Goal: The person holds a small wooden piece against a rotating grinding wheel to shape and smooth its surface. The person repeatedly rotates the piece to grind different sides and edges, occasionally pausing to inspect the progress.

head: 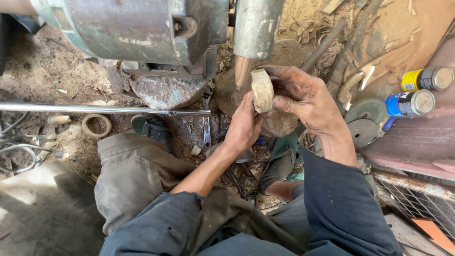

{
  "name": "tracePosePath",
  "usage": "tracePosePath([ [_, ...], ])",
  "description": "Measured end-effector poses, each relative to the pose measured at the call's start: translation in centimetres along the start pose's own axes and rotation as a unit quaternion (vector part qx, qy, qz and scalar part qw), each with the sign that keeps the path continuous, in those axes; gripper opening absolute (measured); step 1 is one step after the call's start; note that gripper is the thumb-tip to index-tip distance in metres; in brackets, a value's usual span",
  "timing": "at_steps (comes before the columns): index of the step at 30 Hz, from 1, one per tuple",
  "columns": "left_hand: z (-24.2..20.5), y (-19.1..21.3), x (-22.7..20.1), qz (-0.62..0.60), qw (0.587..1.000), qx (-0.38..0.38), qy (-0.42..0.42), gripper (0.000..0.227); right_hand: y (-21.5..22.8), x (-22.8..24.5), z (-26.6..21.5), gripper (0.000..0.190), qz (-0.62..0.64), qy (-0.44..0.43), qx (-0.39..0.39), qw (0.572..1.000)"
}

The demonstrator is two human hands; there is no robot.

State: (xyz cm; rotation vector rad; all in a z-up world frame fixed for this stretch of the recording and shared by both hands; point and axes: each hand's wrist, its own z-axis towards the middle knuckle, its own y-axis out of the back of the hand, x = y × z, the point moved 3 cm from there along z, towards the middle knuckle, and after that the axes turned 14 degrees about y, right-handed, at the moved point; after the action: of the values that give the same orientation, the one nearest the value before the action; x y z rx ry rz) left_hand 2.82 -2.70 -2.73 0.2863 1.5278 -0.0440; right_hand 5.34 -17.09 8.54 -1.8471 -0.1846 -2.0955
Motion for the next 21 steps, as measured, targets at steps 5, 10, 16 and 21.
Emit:
tracePosePath([
  [5, 0.3, -0.3, 0.3, -0.119, 0.983, 0.074, 0.117, 0.049, -0.4, -1.3, 1.2, 0.043, 0.052, 0.008, -0.006, 0.999],
  [10, 0.3, 0.0, 0.0, -0.069, 0.981, 0.113, 0.140, 0.042, 0.1, -2.4, 1.8, 0.043, 0.070, 0.015, -0.015, 0.997],
  [16, 0.4, 0.3, -0.5, -0.098, 0.958, 0.153, 0.223, 0.046, 0.4, -3.1, 2.1, 0.042, 0.078, 0.002, -0.043, 0.996],
  [21, 0.6, 0.8, -0.6, -0.001, 0.946, 0.189, 0.263, 0.052, 0.3, -3.6, 2.7, 0.045, 0.050, 0.001, -0.049, 0.998],
])
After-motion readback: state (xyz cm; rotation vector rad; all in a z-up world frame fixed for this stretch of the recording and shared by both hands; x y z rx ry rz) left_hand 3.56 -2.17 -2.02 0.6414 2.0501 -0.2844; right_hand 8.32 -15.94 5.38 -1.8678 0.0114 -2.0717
